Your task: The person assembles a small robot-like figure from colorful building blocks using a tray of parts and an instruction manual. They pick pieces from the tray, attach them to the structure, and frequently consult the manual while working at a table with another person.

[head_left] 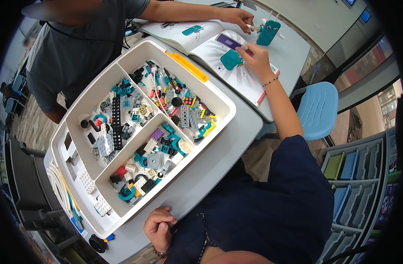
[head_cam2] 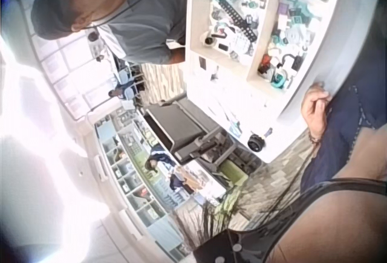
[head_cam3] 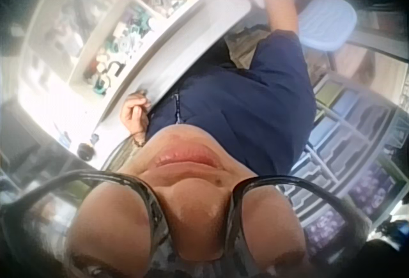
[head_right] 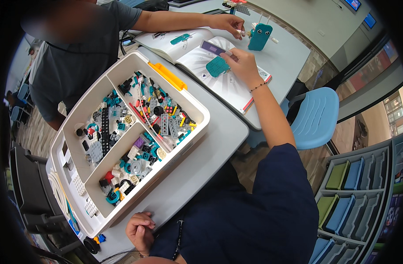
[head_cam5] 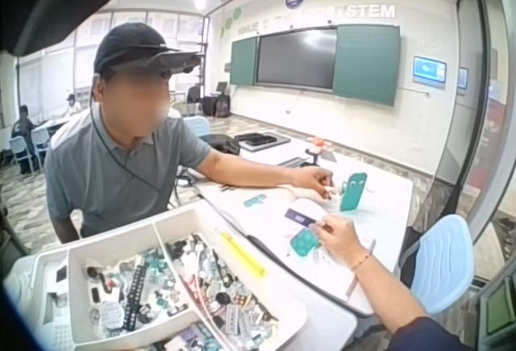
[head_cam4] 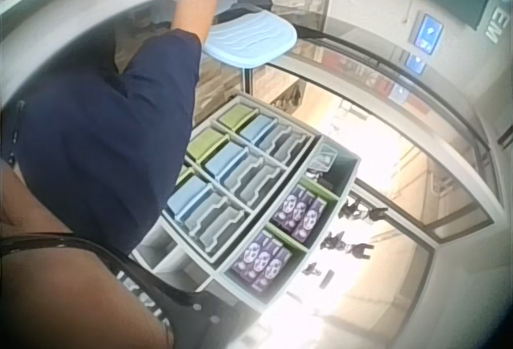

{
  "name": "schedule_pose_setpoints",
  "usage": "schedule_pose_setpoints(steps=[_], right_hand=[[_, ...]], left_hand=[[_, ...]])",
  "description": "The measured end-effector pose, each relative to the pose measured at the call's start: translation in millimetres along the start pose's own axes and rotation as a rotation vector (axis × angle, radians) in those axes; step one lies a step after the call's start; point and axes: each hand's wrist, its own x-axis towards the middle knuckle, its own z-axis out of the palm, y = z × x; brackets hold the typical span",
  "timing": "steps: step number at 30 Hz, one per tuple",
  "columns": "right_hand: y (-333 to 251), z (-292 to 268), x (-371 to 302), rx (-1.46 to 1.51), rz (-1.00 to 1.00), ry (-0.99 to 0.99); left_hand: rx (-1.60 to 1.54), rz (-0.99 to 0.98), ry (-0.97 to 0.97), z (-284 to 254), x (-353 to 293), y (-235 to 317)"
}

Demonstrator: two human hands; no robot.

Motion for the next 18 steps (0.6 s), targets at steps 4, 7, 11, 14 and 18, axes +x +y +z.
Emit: schedule_pose_setpoints(steps=[4,7,11,14,18], right_hand=[[-5,0,-1,0.031,-0.027,0.018],[4,1,1,0.027,0.015,-0.001],[4,1,2,-0.020,-0.026,0.010],[-1,0,1,-0.017,-0.049,0.023],[2,0,0,-0.004,-0.008,0.006]], left_hand=[[0.000,0.002,0.000,0,-1,0],[0.010,0.008,-0.004,-1,0,-2],[0.014,0.006,-0.021,-3,-1,-2],[0.019,-0.008,-0.013,-3,-2,-1],[0.013,0.007,0.007,0,-1,0]])
